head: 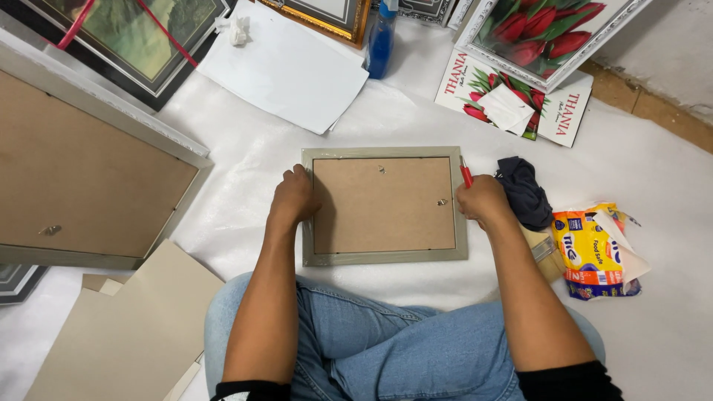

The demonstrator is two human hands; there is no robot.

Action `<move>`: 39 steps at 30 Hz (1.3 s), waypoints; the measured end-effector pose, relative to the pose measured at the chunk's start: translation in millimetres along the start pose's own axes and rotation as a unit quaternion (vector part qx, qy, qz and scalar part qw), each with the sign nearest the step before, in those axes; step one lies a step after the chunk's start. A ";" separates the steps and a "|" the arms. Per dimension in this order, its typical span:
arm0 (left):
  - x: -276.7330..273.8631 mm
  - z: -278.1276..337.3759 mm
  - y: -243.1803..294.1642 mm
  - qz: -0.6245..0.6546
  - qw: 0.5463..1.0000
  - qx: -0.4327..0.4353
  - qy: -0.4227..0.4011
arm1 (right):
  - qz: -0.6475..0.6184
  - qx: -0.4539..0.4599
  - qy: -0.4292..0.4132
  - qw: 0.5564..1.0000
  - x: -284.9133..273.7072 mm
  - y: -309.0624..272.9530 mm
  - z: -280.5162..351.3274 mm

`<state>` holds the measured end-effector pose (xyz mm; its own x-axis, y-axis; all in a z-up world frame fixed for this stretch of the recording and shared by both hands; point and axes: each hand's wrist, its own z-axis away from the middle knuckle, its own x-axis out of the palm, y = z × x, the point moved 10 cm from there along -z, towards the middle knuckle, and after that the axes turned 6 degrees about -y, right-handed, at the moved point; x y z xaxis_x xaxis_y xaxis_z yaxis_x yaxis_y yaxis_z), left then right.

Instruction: Cleaning the glass of a picture frame using a brush and a cloth

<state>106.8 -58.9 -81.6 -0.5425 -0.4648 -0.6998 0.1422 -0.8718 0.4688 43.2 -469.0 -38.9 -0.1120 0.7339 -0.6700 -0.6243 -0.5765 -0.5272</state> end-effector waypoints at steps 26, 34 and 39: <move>-4.7 13.8 -3.2 0.051 0.998 -0.040 0.006 | 0.152 -0.019 0.015 0.988 6.4 -21.7 15.7; -23.3 40.6 16.5 0.055 0.998 -0.041 0.017 | 0.143 0.025 -0.008 0.989 14.2 4.1 1.3; -8.9 17.8 3.7 0.016 1.000 -0.017 -0.006 | 0.183 0.011 -0.020 0.983 22.7 20.2 -27.0</move>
